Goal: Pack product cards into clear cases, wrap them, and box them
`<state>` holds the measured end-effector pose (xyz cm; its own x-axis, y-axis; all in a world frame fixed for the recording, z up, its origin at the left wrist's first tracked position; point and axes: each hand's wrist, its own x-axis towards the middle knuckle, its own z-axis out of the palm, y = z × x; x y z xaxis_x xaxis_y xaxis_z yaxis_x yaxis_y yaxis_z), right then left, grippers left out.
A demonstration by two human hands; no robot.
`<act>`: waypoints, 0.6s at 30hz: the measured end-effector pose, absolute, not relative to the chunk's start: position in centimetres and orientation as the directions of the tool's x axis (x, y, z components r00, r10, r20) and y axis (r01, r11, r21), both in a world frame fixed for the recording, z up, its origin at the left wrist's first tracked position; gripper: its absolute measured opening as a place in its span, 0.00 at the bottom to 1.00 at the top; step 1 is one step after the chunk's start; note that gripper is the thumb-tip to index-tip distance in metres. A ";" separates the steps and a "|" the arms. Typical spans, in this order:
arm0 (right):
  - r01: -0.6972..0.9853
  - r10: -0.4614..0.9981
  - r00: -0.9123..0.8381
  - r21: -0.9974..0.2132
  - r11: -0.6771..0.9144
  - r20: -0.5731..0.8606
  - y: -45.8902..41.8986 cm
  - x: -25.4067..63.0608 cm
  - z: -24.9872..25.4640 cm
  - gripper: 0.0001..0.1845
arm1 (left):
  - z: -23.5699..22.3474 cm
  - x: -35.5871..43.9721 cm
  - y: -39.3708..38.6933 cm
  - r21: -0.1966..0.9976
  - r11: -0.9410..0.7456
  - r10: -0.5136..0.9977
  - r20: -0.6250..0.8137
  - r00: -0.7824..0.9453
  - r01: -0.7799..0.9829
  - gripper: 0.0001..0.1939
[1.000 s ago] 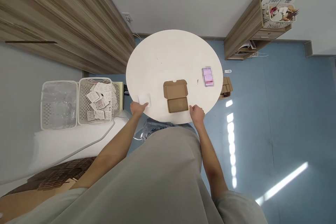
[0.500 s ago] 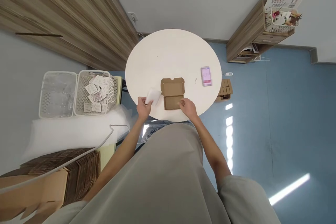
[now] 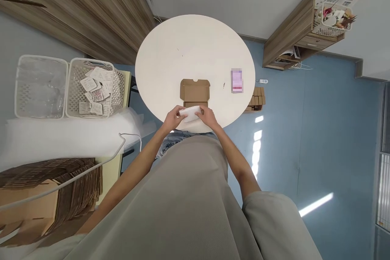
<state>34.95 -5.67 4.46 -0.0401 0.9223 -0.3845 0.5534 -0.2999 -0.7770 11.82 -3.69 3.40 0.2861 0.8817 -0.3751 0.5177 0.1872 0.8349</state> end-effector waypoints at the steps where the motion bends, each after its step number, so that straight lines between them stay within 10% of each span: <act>1: 0.558 0.914 -0.010 -0.761 -0.331 -0.405 -5.6 35.1 4.3 0.09 | 3.1 12.5 -3.2 0.817 0.216 0.878 -0.402 0.260 0.534 0.19; 7: 0.737 0.848 0.171 -0.506 -0.448 -0.502 -3.8 34.9 3.2 0.13 | 1.0 16.2 -0.3 0.664 0.400 0.861 -0.508 -0.012 0.632 0.22; 12: 0.894 0.836 0.146 -0.292 -0.341 -0.529 -2.2 33.7 2.4 0.13 | 0.4 17.4 0.2 0.472 0.255 0.848 -0.529 0.040 0.844 0.05; 18: 0.955 0.817 0.112 -0.166 -0.246 -0.565 -1.8 32.6 1.6 0.12 | 0.4 18.4 -0.4 0.325 0.130 0.837 -0.543 0.072 0.937 0.08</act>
<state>32.64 -1.78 1.63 0.1123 0.8175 -0.5649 0.9551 -0.2457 -0.1657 18.37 -0.38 0.38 0.0723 0.8367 -0.5429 0.9365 0.1303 0.3255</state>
